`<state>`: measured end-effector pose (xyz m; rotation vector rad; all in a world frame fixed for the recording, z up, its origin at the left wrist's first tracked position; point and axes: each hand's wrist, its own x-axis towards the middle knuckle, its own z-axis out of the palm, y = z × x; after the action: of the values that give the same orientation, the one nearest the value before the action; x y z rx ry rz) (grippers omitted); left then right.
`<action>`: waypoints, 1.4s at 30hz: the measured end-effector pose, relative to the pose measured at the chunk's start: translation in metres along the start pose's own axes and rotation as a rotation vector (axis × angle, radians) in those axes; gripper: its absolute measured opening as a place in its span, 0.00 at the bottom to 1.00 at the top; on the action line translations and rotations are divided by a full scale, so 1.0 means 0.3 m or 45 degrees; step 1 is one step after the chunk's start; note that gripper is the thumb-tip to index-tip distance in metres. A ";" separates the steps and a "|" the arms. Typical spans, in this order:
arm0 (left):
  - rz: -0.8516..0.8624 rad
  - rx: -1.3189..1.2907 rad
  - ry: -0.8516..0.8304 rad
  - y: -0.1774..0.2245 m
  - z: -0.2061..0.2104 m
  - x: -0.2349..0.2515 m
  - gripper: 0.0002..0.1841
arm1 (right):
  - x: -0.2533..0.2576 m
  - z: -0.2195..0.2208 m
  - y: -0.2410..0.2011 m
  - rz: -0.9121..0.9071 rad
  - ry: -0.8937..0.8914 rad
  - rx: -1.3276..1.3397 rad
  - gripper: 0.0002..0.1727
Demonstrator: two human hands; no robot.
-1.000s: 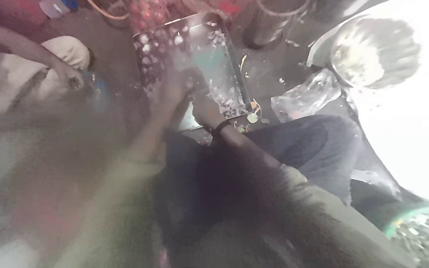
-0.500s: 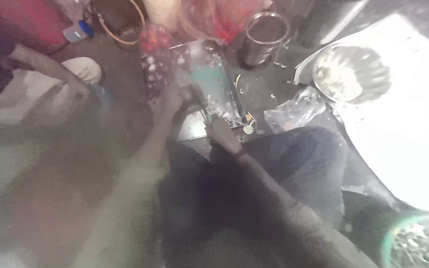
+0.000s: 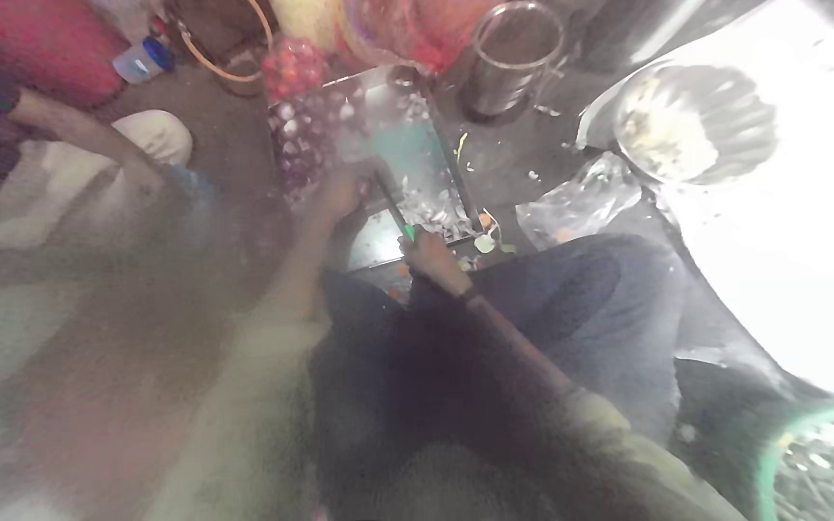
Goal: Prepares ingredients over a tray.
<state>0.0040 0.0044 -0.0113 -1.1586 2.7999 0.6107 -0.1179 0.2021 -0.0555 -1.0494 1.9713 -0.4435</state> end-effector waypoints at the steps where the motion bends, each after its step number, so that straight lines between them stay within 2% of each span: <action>1: -0.007 -0.011 -0.009 -0.003 -0.001 -0.001 0.18 | -0.003 -0.001 -0.003 0.004 -0.005 -0.007 0.24; 3: 0.001 -0.104 -0.063 -0.040 0.001 0.001 0.24 | -0.004 -0.001 -0.016 0.009 -0.013 -0.014 0.24; 6: 0.080 -0.109 -0.181 -0.089 0.025 0.006 0.41 | -0.013 0.002 -0.017 -0.002 -0.003 0.001 0.24; 10: -0.060 -0.069 -0.154 -0.050 -0.005 -0.019 0.32 | -0.017 0.003 -0.013 0.002 -0.007 -0.002 0.24; 16: -0.311 0.029 -0.010 -0.026 -0.002 -0.017 0.30 | -0.007 0.011 -0.016 0.037 -0.027 0.003 0.25; 18: -0.387 0.032 -0.016 -0.008 -0.016 -0.023 0.33 | -0.012 0.018 -0.010 -0.019 0.025 -0.026 0.24; 19: -0.363 -0.003 -0.006 -0.006 -0.022 -0.027 0.35 | -0.016 0.023 -0.004 -0.053 0.058 -0.035 0.24; 21: -0.166 -0.050 0.051 -0.033 -0.015 -0.023 0.35 | -0.021 0.027 -0.001 -0.077 0.092 -0.056 0.24; 24: 0.106 -0.024 0.102 -0.063 0.009 -0.005 0.17 | -0.031 0.027 -0.010 -0.070 0.086 -0.082 0.24; 30: -0.108 0.116 0.071 -0.004 0.002 -0.002 0.15 | -0.059 0.025 -0.044 -0.046 0.078 -0.097 0.22; 35: -0.065 0.195 0.087 0.006 0.009 -0.001 0.15 | -0.089 0.029 -0.073 -0.039 0.085 -0.175 0.22; 39: -0.155 0.202 0.017 0.063 -0.018 -0.023 0.16 | -0.105 0.027 -0.097 -0.029 0.115 -0.258 0.20; 42: -0.188 0.207 0.012 0.055 -0.007 -0.010 0.14 | -0.061 0.033 -0.149 -0.027 0.136 -0.348 0.21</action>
<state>-0.0050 0.0164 -0.0032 -1.3214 2.6800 0.3595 -0.0816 0.1913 -0.0240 -1.2392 2.1609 -0.2496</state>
